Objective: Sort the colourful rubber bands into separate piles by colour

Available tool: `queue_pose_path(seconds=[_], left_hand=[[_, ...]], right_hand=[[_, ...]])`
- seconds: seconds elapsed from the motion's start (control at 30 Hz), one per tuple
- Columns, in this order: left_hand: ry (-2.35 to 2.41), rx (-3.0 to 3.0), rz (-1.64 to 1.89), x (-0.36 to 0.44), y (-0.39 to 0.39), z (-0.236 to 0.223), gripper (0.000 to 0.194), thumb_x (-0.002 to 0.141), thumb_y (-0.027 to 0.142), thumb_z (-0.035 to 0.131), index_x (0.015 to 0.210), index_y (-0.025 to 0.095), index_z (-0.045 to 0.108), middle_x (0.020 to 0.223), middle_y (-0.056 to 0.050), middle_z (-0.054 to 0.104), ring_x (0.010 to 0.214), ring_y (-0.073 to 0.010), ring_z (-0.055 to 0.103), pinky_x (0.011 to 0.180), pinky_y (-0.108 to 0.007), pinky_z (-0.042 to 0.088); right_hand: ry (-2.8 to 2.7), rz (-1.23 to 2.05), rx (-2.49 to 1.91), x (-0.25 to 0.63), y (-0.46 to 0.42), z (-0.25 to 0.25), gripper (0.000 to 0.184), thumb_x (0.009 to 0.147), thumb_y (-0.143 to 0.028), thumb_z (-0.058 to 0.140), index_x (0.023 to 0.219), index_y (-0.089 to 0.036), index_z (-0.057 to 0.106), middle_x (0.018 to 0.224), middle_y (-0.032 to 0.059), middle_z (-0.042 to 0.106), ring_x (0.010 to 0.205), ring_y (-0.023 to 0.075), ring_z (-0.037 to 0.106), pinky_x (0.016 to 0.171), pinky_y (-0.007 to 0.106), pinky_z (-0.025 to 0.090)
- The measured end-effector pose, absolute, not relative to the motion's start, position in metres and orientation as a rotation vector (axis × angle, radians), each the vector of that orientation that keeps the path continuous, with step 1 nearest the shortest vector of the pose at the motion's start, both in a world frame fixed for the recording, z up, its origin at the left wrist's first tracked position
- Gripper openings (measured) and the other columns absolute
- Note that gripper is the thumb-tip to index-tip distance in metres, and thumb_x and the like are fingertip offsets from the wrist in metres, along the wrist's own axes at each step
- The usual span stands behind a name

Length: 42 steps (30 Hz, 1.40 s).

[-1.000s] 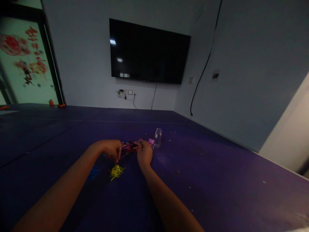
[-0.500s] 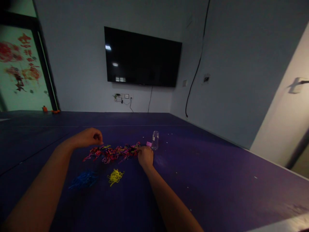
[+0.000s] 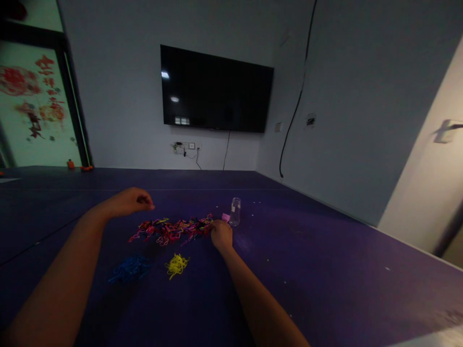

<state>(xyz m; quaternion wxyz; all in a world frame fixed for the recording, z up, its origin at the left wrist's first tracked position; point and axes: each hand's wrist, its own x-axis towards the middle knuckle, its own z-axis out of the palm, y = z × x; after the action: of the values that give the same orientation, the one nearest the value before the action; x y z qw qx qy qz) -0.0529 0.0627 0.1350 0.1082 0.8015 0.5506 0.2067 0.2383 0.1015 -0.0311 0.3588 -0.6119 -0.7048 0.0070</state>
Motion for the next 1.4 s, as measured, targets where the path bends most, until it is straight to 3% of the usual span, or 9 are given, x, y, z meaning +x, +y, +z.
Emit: queue_pose_path(seconds=[0.3,0.67,0.77,0.97,1.07,1.2,1.4], left_hand=[[1.628,2.379,0.575,-0.032,0.075,0.119,0.016,0.068,0.028,0.057,0.072,0.015,0.066,0.071,-0.004,0.069,0.068,-0.0162,0.06,0.062,-0.023,0.042],[1.562,2.431,0.505,-0.007,0.082,0.101,0.015,0.069,0.025,0.058,0.075,0.015,0.068,0.077,-0.005,0.07,0.071,-0.0165,0.061,0.065,-0.023,0.042],[1.564,2.453,0.521,-0.003,0.086,0.095,0.02,0.07,0.024,0.059,0.084,0.014,0.068,0.085,-0.007,0.07,0.078,-0.0178,0.063,0.068,-0.023,0.043],[1.576,2.467,0.603,0.018,0.098,0.066,0.05,0.071,0.025,0.062,0.119,0.013,0.057,0.105,-0.01,0.067,0.092,-0.021,0.062,0.075,-0.025,0.045],[1.519,2.492,0.619,0.03,0.1,0.051,0.041,0.071,0.02,0.061,0.111,0.016,0.062,0.107,-0.008,0.067,0.096,-0.02,0.061,0.078,-0.023,0.044],[1.492,2.513,0.633,0.037,0.101,0.04,0.021,0.073,0.012,0.055,0.088,0.014,0.07,0.09,-0.008,0.071,0.083,-0.0186,0.063,0.074,-0.024,0.044],[1.505,2.504,0.675,0.032,0.104,0.038,0.016,0.074,0.013,0.054,0.076,0.014,0.069,0.075,-0.006,0.069,0.071,-0.0159,0.061,0.065,-0.022,0.042]], right_hand=[[-1.543,0.208,-1.164,0.235,0.112,-0.034,0.038,0.078,-0.009,0.037,0.091,-0.019,0.071,0.099,0.0061,0.07,0.098,0.0176,0.062,0.093,0.037,0.045],[-1.585,0.296,-1.146,0.237,0.114,-0.035,0.035,0.071,-0.005,0.042,0.084,-0.017,0.073,0.096,0.0076,0.068,0.091,0.0196,0.063,0.084,0.037,0.051],[-1.635,0.268,-1.043,0.23,0.111,-0.033,0.04,0.07,-0.002,0.041,0.088,-0.019,0.072,0.098,0.0068,0.068,0.094,0.0192,0.062,0.088,0.037,0.049],[-1.888,0.175,-0.812,0.205,0.096,-0.032,0.053,0.071,0.002,0.037,0.11,-0.021,0.065,0.11,0.0075,0.063,0.108,0.018,0.056,0.098,0.037,0.042],[-2.013,0.171,-0.744,0.198,0.091,-0.031,0.056,0.073,0.002,0.035,0.117,-0.02,0.061,0.116,0.0095,0.06,0.112,0.0178,0.053,0.099,0.036,0.042],[-2.082,0.168,-0.723,0.198,0.088,-0.028,0.055,0.076,0.001,0.034,0.122,-0.019,0.057,0.122,0.0115,0.057,0.116,0.0185,0.051,0.101,0.038,0.04],[-2.113,0.173,-0.753,0.198,0.085,-0.027,0.052,0.08,-0.001,0.034,0.124,-0.017,0.056,0.121,0.0119,0.058,0.115,0.0187,0.052,0.101,0.038,0.04]])
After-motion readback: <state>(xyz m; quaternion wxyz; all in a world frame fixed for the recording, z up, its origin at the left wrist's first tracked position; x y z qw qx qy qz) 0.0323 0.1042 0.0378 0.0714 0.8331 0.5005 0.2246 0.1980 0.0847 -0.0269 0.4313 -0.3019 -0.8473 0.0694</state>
